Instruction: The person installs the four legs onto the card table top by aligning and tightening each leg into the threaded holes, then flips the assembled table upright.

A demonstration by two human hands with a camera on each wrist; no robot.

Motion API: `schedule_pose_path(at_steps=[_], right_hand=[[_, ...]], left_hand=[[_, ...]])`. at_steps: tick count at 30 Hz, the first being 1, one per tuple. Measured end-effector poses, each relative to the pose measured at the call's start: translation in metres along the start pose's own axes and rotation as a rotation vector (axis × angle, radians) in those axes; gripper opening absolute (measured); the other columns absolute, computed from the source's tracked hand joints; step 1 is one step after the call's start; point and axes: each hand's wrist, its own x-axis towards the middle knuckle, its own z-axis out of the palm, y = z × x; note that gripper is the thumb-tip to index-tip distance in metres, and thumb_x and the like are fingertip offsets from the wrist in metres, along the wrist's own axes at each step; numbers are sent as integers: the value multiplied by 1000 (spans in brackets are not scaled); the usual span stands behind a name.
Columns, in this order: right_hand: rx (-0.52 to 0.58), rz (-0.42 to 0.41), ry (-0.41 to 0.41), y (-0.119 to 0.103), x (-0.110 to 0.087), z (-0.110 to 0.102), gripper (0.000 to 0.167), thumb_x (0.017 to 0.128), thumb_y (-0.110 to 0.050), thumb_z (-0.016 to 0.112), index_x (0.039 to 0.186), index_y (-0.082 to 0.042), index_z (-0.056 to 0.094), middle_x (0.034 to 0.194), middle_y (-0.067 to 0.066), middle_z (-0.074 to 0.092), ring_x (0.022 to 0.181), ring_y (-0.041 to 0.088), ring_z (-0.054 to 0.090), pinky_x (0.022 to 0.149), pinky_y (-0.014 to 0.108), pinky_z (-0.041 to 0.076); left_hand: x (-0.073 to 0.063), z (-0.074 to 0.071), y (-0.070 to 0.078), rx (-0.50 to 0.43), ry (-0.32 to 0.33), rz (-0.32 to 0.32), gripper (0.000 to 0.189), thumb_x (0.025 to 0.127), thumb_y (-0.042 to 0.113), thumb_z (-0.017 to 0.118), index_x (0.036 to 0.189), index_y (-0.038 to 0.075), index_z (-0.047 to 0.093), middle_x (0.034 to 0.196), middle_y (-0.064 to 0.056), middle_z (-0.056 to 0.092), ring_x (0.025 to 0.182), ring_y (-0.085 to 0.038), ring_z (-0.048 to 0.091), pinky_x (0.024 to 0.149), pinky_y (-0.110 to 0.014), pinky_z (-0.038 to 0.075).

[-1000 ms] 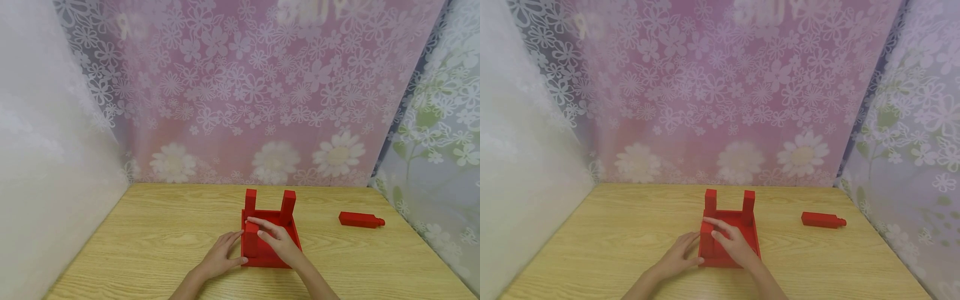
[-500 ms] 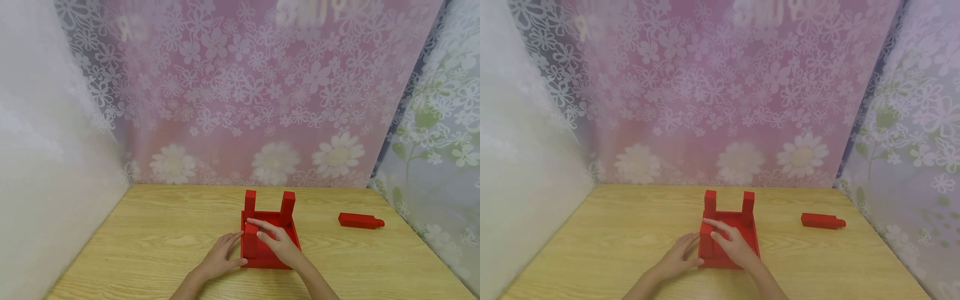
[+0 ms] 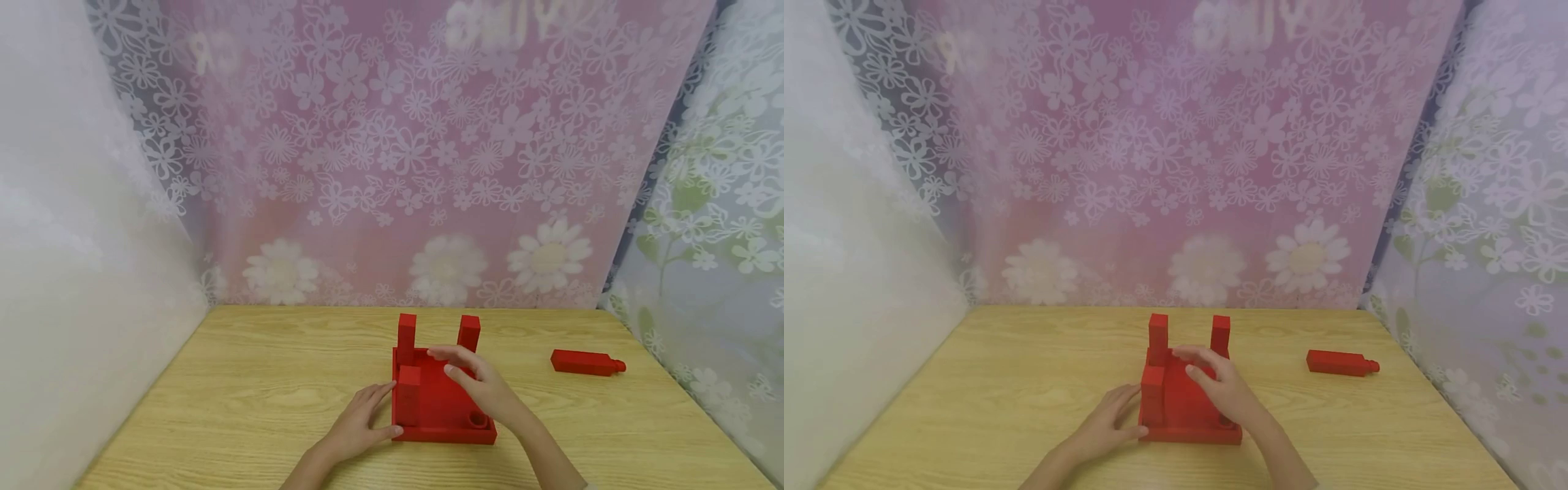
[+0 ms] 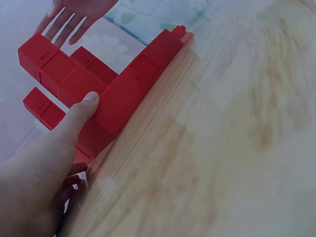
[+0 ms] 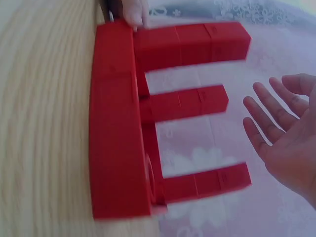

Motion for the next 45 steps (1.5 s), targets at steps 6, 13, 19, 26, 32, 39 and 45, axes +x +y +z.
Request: schedule_pose_path(at_steps=[6,13,19,26,32,39,45], right_hand=[[-148,5,78,9,-15,-40,29,96,-10,49,124,-6,54,121,14,54,108,15,52,86,28,45],[-471,59,144,29,-35,-88,30,94,-15,54,123,-8,55,118,8,58,103,20,53,83,41,45],[-662,127,126,50,-48,-129,33,89,-12,61,120,-1,57,115,17,57,103,37,51,80,55,42],[-761,200,79,82,-59,-169,34,84,-1,64,116,8,56,114,27,55,106,47,47,81,56,41],[-863,256,74,105,-64,-186,38,78,0,67,113,11,56,110,34,52,95,49,51,71,55,46],[-990,262,55,130,-68,-193,45,74,-1,70,114,10,55,107,33,54,91,49,52,72,58,42],[-1100,142,46,144,-67,-197,44,70,-2,74,111,4,58,93,24,59,82,44,56,68,57,43]], left_hand=[[1,2,0,4,1,1,76,81,59,57,144,27,31,140,-11,34,128,-30,28,94,-57,31],[1,2,-3,-2,-3,-10,75,81,60,57,144,29,30,141,-9,33,128,-30,27,93,-58,31],[2,3,-6,6,-4,-12,76,80,61,57,144,29,30,141,-9,33,129,-29,27,93,-58,31],[2,1,-4,-5,-9,-22,77,80,61,57,144,29,30,141,-10,33,128,-29,27,93,-59,31],[2,0,-4,-6,-8,-28,76,80,60,58,144,28,30,141,-10,33,128,-30,27,92,-59,31],[2,0,-4,-4,-12,-30,75,81,59,58,144,30,29,141,-9,32,129,-29,26,92,-60,31],[2,1,-3,-7,-14,-30,75,80,60,57,144,30,29,142,-8,32,129,-28,26,94,-58,30]])
